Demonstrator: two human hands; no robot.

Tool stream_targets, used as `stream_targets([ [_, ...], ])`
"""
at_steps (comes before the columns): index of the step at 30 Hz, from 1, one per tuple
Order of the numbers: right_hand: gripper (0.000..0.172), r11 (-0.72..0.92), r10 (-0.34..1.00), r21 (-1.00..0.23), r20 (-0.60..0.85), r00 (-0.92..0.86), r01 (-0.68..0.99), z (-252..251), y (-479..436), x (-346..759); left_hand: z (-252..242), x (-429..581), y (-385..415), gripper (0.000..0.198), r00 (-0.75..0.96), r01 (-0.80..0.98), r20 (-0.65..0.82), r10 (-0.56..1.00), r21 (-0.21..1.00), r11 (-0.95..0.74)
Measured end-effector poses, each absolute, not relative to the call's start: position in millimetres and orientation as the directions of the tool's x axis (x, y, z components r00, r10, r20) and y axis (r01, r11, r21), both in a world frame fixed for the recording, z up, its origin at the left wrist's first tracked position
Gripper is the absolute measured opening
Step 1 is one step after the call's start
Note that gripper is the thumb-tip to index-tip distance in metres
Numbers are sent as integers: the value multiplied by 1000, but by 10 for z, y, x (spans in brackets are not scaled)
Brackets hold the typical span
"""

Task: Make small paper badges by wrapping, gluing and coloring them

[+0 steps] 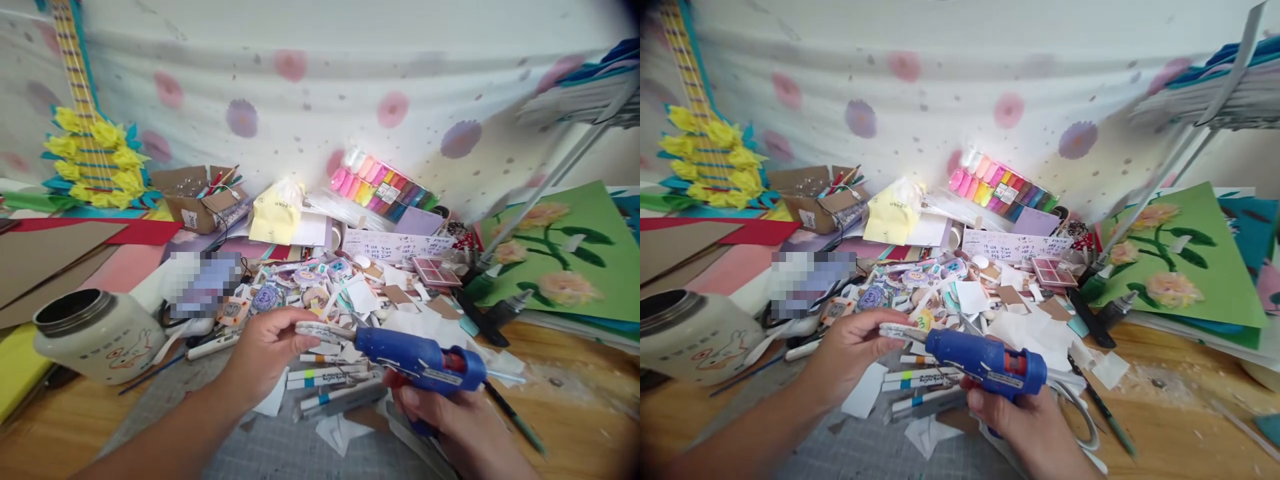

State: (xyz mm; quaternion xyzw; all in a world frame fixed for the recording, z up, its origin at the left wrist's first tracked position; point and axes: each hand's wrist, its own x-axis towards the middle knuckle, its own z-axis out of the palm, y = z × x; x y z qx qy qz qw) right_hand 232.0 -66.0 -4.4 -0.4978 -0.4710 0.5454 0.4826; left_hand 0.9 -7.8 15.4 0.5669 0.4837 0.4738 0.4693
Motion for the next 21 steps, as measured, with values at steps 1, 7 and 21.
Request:
stream_targets([
  [1, 35, -106, 994, -992, -104, -35, -71, -54, -665, 2318, 154, 13, -79, 13, 91, 93, 88, 992, 991, -97],
  [7, 37, -162, 987, -984, -161, -29, -77, -53, -678, 2263, 168, 31, -95, 13, 110, 69, 104, 988, 991, -112],
  [21, 47, -58, 990, -998, -54, 128, 27, -199, -724, 2251, 112, 15, -106, 14, 86, 107, 146, 986, 982, -155],
])
